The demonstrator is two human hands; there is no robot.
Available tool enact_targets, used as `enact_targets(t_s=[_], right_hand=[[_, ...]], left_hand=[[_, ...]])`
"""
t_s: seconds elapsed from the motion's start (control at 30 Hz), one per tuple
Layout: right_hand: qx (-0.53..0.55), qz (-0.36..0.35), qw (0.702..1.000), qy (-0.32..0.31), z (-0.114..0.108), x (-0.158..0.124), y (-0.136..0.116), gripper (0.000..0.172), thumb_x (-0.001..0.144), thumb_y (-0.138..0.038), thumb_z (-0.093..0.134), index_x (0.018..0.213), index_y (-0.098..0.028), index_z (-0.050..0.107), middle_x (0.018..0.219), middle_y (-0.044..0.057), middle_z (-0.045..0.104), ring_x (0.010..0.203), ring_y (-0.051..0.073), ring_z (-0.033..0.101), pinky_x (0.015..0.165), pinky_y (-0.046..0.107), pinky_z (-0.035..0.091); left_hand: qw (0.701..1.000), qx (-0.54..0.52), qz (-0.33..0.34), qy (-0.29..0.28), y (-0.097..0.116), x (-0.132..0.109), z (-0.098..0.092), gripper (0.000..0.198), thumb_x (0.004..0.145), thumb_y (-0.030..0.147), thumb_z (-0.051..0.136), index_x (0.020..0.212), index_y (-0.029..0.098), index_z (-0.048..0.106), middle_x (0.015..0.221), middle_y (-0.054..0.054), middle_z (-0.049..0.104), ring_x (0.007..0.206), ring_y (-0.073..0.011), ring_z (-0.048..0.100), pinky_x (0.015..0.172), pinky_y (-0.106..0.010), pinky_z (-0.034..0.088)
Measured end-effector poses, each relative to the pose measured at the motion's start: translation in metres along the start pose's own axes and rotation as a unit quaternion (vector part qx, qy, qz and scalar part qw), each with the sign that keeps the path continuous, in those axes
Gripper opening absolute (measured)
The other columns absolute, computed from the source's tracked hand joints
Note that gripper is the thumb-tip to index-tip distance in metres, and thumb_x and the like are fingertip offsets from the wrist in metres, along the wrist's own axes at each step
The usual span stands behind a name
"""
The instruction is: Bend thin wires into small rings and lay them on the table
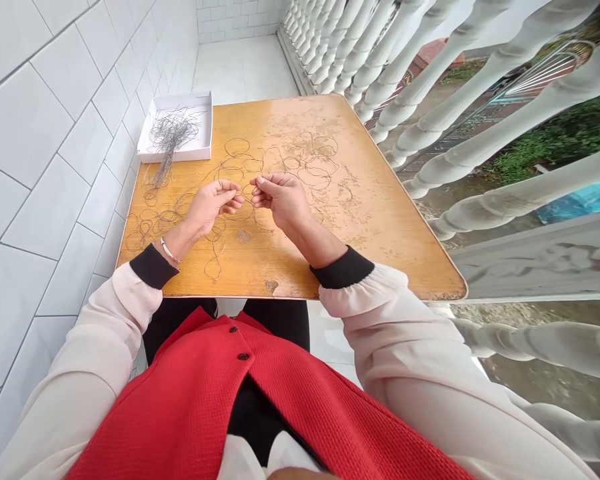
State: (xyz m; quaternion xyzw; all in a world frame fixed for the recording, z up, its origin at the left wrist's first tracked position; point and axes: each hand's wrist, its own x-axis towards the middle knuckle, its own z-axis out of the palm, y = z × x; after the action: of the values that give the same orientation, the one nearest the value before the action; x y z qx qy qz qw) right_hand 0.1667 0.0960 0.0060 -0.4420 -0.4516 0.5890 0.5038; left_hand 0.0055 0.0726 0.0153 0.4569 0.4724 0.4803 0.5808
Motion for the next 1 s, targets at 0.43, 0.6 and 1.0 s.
enact_targets(t_s=[0.43,0.6,1.0], right_hand=[[-0.045,0.040,0.998,0.008,0.011,0.007,-0.013,0.020,0.092,-0.004,0.059,0.077,-0.016,0.064,0.056,-0.004,0.065,0.047,0.007,0.058,0.051,0.019,0.047],[-0.132,0.036,0.989,0.052,0.009,0.029,-0.026,0.020,0.087,0.005,0.058,0.087,-0.014,0.062,0.051,-0.005,0.061,0.046,0.007,0.057,0.048,0.018,0.045],[-0.133,-0.029,0.991,-0.006,0.011,0.026,-0.001,0.004,0.091,-0.018,0.068,0.093,-0.016,0.065,0.068,-0.001,0.069,0.054,0.006,0.061,0.050,0.016,0.045]], left_hand=[[0.999,-0.008,-0.053,0.006,0.005,0.012,-0.015,0.008,0.091,0.013,0.060,0.094,0.019,0.063,0.068,-0.002,0.072,0.058,-0.0083,0.064,0.055,-0.018,0.046],[0.998,-0.037,-0.048,0.023,0.003,0.023,-0.016,0.010,0.091,0.011,0.062,0.100,0.016,0.061,0.070,-0.002,0.072,0.060,-0.0073,0.066,0.058,-0.017,0.047],[0.998,-0.019,-0.058,0.032,0.004,0.018,-0.010,0.028,0.103,0.018,0.051,0.078,0.013,0.060,0.063,0.000,0.065,0.053,-0.0046,0.060,0.058,-0.016,0.047]])
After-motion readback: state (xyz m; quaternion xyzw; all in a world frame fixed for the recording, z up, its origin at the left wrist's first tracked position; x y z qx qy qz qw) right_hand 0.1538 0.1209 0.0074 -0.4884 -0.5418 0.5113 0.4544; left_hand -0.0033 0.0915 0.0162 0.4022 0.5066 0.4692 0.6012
